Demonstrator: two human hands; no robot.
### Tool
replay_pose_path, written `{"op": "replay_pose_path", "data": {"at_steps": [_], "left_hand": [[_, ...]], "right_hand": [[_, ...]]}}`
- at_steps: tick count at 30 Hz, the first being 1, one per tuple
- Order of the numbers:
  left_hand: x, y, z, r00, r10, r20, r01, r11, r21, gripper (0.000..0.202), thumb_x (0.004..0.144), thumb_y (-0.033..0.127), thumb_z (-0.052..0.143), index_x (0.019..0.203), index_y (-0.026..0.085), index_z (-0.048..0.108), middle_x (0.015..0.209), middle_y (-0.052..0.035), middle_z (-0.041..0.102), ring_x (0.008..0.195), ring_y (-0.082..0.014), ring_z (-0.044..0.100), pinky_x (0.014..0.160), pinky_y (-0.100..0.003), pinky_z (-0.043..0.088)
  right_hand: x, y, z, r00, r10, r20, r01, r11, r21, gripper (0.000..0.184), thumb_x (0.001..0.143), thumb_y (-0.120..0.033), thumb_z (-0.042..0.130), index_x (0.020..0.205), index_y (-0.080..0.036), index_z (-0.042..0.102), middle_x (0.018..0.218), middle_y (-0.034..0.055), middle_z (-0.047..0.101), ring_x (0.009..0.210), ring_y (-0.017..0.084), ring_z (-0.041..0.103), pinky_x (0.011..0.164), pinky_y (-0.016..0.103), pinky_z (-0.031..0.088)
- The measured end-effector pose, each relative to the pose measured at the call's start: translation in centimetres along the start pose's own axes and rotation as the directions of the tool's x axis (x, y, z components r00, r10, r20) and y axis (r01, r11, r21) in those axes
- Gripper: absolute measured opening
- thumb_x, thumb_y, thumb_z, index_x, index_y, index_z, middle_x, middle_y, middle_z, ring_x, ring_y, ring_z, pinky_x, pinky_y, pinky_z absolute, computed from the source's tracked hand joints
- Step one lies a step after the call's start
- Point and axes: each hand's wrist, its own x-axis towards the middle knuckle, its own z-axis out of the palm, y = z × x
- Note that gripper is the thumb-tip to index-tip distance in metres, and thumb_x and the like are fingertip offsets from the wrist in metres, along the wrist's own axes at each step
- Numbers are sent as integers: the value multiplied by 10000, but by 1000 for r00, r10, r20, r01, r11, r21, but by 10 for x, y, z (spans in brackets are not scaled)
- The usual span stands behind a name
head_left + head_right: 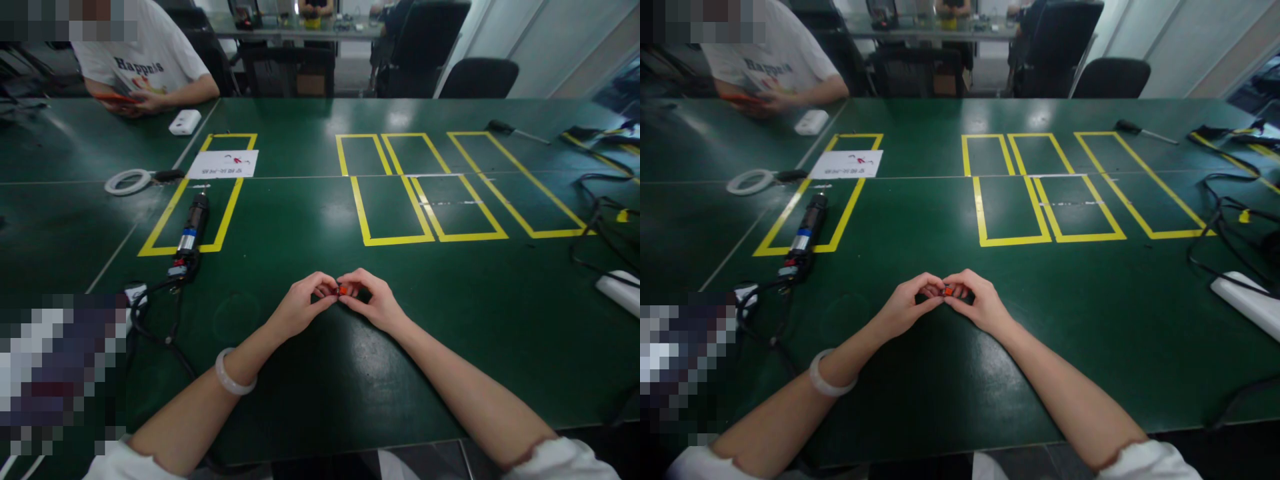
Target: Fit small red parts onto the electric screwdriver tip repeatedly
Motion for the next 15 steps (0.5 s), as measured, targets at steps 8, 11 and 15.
{"op": "replay_pose_path", "data": {"at_steps": [8,11,15], "left_hand": [[-1,8,-2,996,-64,69,63,998,6,296,947,409,471,996,169,636,939,-22,672,848,-139,611,785,-268,454],[-2,10,-2,996,-59,73,58,998,17,331,962,418,431,956,165,644,901,-21,666,836,-140,603,778,-265,444],[-1,9,-1,996,-69,64,69,998,-1,346,961,433,425,946,161,638,880,-25,671,832,-145,616,771,-263,451]], "right_hand": [[0,3,1,968,247,35,-250,961,122,198,901,-364,616,894,-174,674,732,26,693,669,147,641,646,269,484],[0,4,2,955,292,59,-298,939,170,249,899,-404,611,845,-165,657,671,19,683,618,138,628,608,254,466],[0,3,2,948,309,72,-317,926,204,279,881,-442,628,832,-167,642,660,14,673,605,134,613,588,248,452]]}}
